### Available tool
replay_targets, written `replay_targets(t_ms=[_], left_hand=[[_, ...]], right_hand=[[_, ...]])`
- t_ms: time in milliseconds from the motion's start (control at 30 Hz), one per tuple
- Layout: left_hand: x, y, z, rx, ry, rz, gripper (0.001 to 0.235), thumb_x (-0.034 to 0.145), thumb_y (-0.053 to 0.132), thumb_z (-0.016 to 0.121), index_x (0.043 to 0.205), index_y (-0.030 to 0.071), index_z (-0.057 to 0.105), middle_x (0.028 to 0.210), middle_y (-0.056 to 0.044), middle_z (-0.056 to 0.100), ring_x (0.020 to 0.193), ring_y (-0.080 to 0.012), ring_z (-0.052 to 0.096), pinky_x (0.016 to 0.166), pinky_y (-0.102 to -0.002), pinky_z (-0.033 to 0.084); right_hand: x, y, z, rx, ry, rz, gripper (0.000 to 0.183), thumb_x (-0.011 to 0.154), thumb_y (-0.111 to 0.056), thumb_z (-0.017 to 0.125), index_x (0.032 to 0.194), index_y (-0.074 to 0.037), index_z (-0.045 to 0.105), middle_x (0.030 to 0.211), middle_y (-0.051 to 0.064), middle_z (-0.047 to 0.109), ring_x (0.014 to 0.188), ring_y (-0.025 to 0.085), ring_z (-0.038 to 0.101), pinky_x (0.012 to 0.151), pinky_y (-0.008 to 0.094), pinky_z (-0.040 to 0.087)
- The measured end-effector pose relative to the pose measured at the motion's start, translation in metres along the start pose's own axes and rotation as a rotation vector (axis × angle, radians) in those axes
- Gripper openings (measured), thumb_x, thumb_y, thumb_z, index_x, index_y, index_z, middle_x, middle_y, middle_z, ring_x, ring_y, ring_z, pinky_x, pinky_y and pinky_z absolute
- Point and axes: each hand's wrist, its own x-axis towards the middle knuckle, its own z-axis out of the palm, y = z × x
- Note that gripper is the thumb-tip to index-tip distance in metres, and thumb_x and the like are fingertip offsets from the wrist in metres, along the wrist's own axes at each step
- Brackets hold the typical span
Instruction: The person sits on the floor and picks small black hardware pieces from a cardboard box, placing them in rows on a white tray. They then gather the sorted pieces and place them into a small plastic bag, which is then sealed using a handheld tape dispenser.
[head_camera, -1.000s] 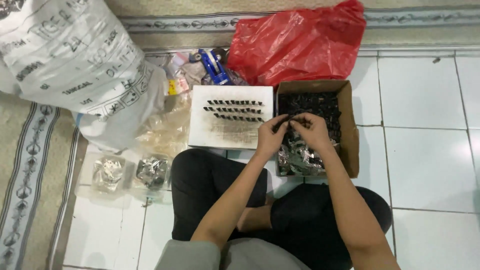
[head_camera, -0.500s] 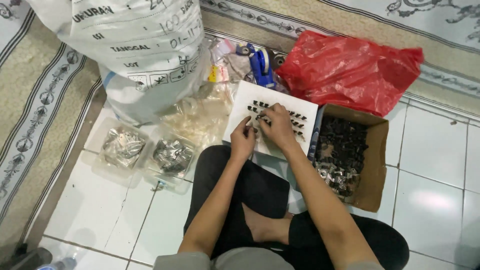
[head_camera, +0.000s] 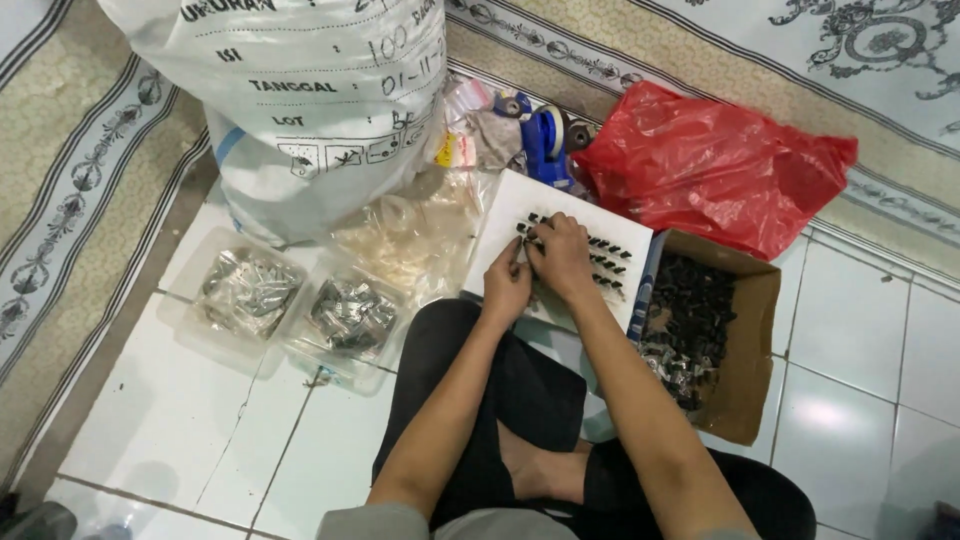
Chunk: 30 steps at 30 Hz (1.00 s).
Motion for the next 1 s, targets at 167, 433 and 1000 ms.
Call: replay_targets(t_ms=[167, 433, 1000], left_hand=[[0.001, -0.005, 0.002, 0.003, 0.004, -0.007, 0.053, 0.101, 0.007, 0.045, 0.153, -0.001, 0.043, 0.138, -0.033, 0.059, 0.081, -0.0278, 0.075, 0.068, -0.04, 0.065], [0.011, -0.019, 0.006, 0.059, 0.041, -0.013, 0.054, 0.099, 0.008, 0.051, 0.152, 0.0, 0.047, 0.141, -0.029, 0.059, 0.109, -0.0344, 0.07, 0.087, -0.045, 0.062], [-0.03, 0.035, 0.056, 0.276, -0.036, 0.302, 0.044, 0.101, 0.005, 0.053, 0.144, -0.007, 0.054, 0.131, -0.033, 0.063, 0.121, -0.0439, 0.063, 0.097, -0.052, 0.056]], right_hand=[[-0.002, 0.001, 0.003, 0.012, -0.01, 0.004, 0.017, 0.079, -0.022, 0.081, 0.093, -0.015, 0.073, 0.093, 0.005, 0.056, 0.095, 0.028, 0.058, 0.083, 0.04, 0.044], [0.0, -0.004, -0.002, 0.017, -0.008, 0.007, 0.023, 0.076, -0.021, 0.081, 0.097, -0.014, 0.074, 0.091, 0.006, 0.055, 0.093, 0.029, 0.059, 0.082, 0.042, 0.045], [-0.059, 0.022, -0.089, 0.179, 0.189, 0.146, 0.021, 0.085, -0.018, 0.076, 0.103, -0.01, 0.07, 0.095, 0.007, 0.056, 0.095, 0.027, 0.056, 0.084, 0.04, 0.043]])
